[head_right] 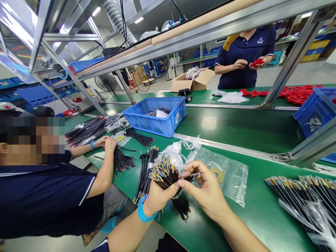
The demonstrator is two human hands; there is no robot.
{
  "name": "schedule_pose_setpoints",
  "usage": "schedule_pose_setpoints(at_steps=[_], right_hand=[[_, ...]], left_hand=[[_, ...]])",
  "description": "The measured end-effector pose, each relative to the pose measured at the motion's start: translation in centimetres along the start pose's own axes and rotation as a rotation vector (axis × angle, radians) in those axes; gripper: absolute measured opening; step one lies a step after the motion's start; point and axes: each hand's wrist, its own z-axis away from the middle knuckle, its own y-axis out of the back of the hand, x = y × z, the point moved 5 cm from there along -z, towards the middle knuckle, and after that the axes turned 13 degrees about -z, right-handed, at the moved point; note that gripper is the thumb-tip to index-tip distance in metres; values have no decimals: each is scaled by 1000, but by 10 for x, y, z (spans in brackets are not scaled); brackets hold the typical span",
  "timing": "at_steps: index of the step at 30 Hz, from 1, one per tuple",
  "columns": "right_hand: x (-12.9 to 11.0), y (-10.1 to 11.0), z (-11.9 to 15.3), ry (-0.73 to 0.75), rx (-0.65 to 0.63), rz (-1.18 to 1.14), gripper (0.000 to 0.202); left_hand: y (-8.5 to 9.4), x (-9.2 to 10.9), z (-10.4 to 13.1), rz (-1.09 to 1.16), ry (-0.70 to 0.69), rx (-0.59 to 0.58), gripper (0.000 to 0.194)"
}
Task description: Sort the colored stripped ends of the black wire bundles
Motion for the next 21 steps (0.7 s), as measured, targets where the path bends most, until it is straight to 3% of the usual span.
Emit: schedule_pose_setpoints(at_steps=[7,11,15,21], right_hand=[[2,4,-6,-77,-87,39,32],[6,8,-6,-97,-56,68,31],[5,9,-5,-20,-22,78,31],[8,2,-1,-83,-121,-50,32]], left_hand=[[6,3,1,-10,17,38,41],[12,-3,3,-44,47,109,40],[13,-7,4,-56,43,150,39],[10,-6,4,-55,45,123,38]])
